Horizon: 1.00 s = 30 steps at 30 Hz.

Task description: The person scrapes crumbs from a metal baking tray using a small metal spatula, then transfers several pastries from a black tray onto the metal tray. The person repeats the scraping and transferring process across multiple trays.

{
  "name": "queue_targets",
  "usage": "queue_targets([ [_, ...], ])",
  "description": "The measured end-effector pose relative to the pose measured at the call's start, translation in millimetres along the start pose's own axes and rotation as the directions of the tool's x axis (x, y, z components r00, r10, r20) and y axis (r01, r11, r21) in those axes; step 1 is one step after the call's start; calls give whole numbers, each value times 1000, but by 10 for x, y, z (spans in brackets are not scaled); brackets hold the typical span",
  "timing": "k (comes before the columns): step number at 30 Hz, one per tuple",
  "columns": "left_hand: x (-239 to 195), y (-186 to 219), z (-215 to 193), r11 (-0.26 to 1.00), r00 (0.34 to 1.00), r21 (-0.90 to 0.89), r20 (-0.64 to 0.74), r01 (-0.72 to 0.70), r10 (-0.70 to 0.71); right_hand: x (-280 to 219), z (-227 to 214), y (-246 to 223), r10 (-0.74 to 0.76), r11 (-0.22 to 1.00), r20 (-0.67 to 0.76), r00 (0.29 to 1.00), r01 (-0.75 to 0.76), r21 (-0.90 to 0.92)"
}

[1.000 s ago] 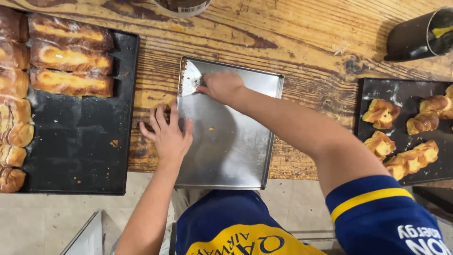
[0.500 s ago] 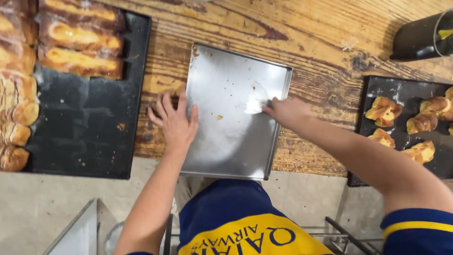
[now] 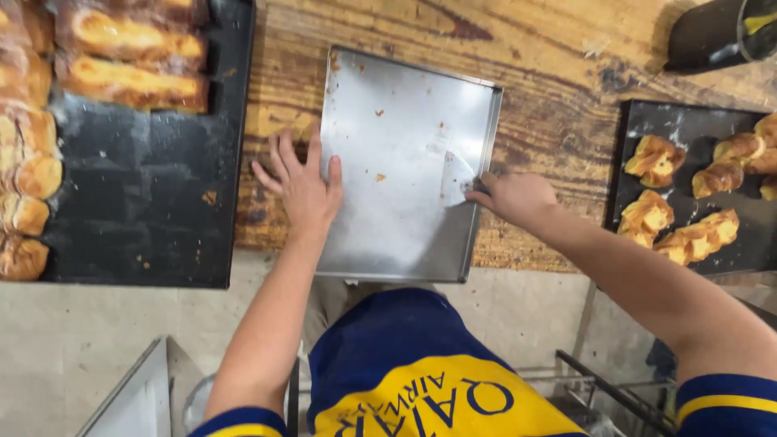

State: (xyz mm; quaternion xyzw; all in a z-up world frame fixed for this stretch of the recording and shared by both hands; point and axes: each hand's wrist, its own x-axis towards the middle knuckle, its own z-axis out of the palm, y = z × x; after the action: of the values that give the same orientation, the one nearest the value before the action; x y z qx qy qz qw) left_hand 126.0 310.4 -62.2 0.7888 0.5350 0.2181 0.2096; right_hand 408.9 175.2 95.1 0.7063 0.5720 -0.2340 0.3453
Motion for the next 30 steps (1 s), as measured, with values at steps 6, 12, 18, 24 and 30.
queue_targets([
  [6,26,82,-79,996,992,-42,108,77,-72,888,-24,-1142,-85,938,-107,991,116,325],
  [12,51,139,-180,999,992,-8,119,51,-50,404,-109,-739,-119,966,-153,981,150,209],
  [18,0,146,-190,996,992,69,109,58,-66,-304,-25,-440,110,958,361,926,-195,210],
  [24,-25,159,-178,997,995,3,57,83,-83,591,258,-1718,-148,950,-37,988,152,273],
  [30,-38,126,-139,997,994,-20,77,73,-72,-317,153,-904,-48,975,225,973,-4,222],
])
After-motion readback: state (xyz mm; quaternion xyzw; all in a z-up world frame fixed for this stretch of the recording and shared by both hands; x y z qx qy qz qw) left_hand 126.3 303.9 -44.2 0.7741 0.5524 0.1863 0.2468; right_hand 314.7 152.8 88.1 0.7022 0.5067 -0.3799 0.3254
